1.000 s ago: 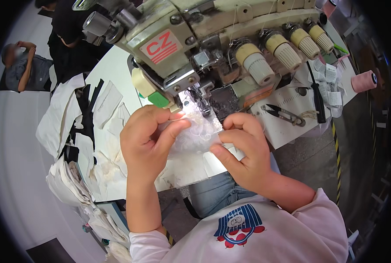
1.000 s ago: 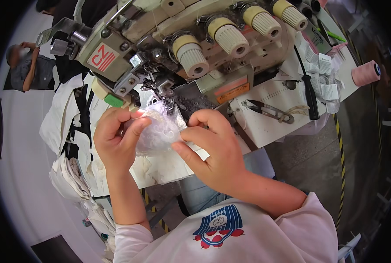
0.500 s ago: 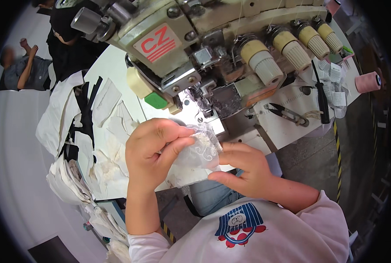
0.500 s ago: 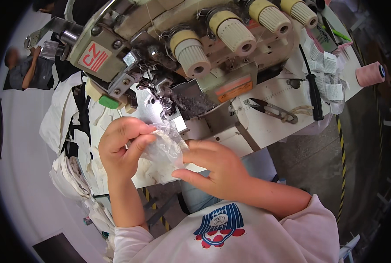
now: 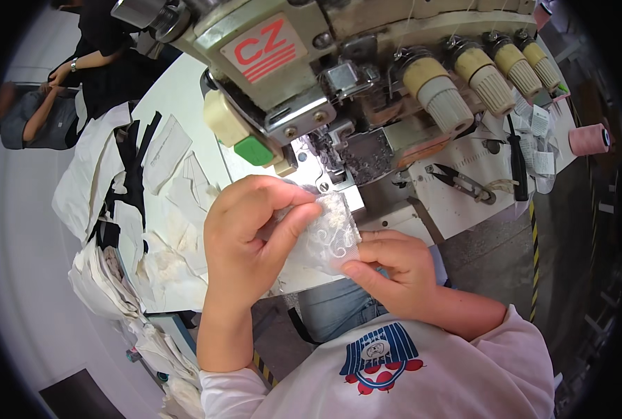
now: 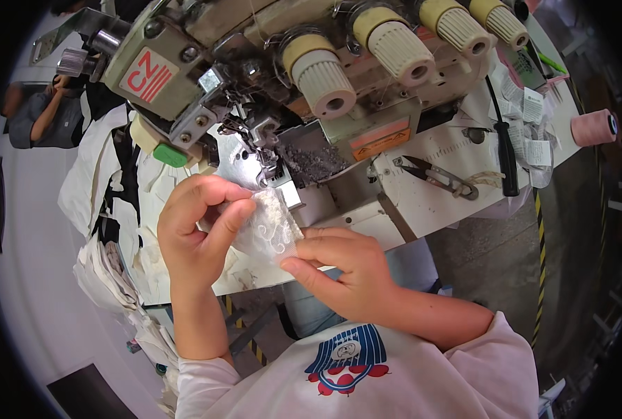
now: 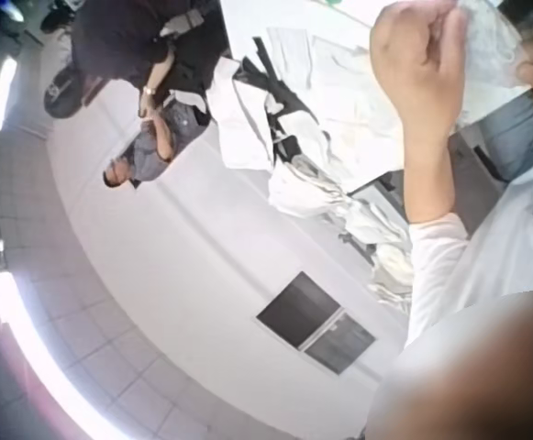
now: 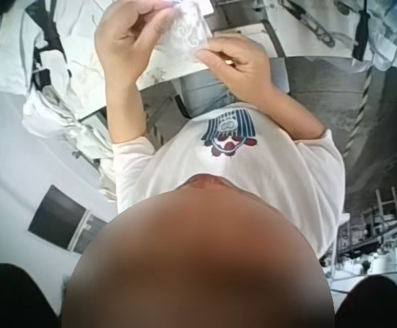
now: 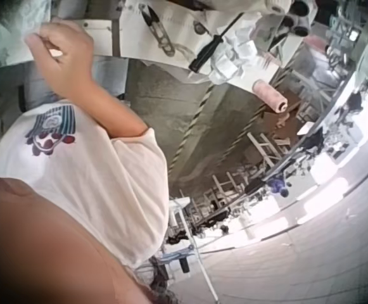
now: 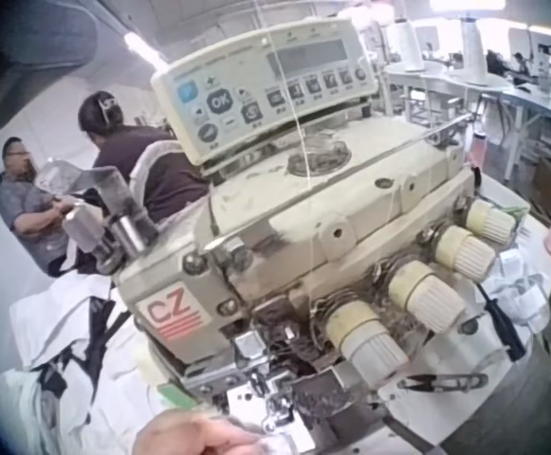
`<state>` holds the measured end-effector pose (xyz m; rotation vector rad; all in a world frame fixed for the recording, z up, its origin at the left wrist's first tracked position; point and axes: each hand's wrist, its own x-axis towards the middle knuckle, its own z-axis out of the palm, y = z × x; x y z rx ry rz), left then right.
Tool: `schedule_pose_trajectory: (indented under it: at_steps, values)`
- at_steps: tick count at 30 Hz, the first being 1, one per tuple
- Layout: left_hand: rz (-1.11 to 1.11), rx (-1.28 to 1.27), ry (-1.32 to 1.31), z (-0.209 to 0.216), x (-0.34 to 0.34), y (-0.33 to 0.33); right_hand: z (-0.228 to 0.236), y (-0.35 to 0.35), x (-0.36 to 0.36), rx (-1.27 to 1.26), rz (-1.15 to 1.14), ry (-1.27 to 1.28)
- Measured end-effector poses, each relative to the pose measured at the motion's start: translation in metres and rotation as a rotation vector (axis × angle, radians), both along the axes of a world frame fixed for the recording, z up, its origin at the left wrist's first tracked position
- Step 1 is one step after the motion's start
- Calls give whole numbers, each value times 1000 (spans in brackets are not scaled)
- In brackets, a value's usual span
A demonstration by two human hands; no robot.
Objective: Sewing small pieces of white lace fabric using an industrial sewing machine.
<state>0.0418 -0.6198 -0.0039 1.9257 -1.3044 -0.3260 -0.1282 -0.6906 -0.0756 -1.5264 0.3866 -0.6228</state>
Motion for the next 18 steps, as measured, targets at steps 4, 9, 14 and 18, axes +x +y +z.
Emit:
schedule_pose_trajectory:
  at_steps: [4,9,14,18]
  values:
    - [-16,-15,-34,-1,-1,-1,-1,0,1,32,-12,-39]
    - [38,-20,-29,-4,-2,-1,-1,0,0,78,-14,-35]
    - [50,-24,-26,-4,-4,-2,-1,1,0,136,-8,-11]
    - [47,-15,-50,-4,-5,-2,-3,0,0,110,-12,-10]
